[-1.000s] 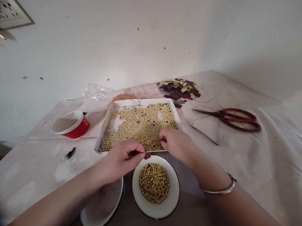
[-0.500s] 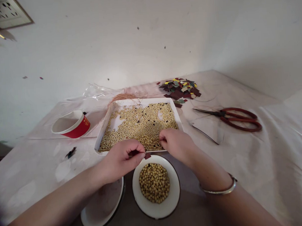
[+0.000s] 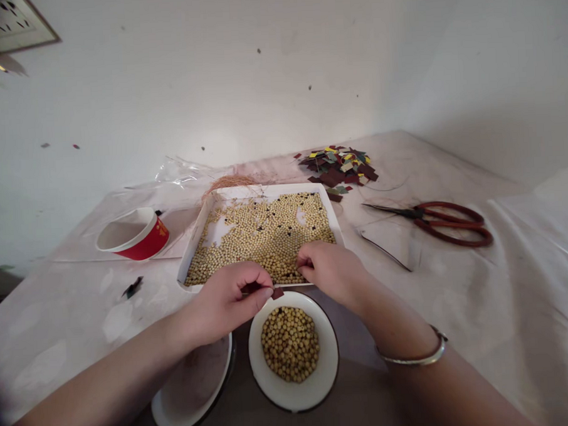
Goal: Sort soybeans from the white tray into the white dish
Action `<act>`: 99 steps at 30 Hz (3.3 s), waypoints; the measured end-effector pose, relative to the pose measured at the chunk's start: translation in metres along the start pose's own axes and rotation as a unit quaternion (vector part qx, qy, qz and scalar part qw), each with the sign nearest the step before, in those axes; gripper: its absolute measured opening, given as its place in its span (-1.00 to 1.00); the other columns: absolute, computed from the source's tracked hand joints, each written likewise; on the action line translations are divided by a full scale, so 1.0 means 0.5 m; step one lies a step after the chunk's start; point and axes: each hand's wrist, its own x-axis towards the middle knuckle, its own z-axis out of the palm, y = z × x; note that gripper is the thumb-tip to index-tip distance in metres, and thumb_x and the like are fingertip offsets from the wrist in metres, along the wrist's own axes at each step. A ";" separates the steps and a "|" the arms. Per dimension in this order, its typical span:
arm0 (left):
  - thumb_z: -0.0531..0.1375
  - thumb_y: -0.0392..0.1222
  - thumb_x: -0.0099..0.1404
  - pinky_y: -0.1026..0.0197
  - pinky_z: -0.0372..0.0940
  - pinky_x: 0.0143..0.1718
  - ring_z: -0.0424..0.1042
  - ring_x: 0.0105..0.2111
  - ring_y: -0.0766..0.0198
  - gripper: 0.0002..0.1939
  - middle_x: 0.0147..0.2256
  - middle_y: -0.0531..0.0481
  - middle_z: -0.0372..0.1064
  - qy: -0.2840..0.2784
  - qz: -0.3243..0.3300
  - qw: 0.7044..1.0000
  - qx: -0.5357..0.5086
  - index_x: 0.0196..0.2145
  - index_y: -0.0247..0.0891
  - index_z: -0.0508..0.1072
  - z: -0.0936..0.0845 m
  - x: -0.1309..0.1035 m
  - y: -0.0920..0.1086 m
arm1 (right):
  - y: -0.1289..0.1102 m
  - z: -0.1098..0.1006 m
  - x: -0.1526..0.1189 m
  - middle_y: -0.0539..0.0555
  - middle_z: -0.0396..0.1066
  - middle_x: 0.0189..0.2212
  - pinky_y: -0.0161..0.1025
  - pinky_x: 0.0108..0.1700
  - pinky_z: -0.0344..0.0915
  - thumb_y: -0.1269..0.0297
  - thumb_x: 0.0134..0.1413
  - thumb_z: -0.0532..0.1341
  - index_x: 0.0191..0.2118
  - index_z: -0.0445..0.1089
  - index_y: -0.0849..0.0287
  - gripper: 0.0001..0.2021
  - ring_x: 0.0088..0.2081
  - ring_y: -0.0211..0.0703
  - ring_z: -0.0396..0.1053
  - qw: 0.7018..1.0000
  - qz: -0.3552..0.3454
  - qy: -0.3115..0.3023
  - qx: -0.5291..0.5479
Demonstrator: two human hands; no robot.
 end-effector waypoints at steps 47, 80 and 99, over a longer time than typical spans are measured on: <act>0.08 -0.27 0.19 0.31 0.13 -0.41 0.28 -0.44 0.40 -0.89 -0.48 0.11 0.34 0.005 0.012 1.000 -0.006 -0.43 -0.25 0.40 0.003 0.000 -0.005 | -0.002 -0.013 -0.036 0.01 0.48 -0.40 -0.26 -0.33 0.29 0.40 -0.04 0.11 -0.36 0.43 0.11 -0.84 -0.35 -0.18 0.40 0.981 -0.043 0.011 0.191; 0.07 -0.25 0.22 0.31 0.14 -0.44 0.25 -0.46 0.37 -0.87 -0.51 0.07 0.29 0.021 0.043 0.999 -0.022 -0.44 -0.27 0.39 0.002 -0.002 -0.007 | -0.088 0.016 -0.080 -0.04 0.28 -0.45 -0.33 -0.39 0.18 0.43 -0.01 0.17 -0.32 0.28 0.09 -0.88 -0.41 -0.26 0.25 0.966 -0.134 0.110 0.190; 0.07 -0.32 0.22 0.31 0.17 -0.35 0.29 -0.41 0.38 -0.90 -0.46 0.08 0.33 0.007 0.070 0.996 -0.046 -0.40 -0.25 0.38 -0.004 -0.002 -0.001 | -0.070 0.014 -0.066 -0.08 0.23 -0.59 -0.32 -0.49 0.08 0.28 -0.04 0.21 -0.53 0.21 0.13 -0.83 -0.54 -0.30 0.17 0.978 -0.113 0.074 0.160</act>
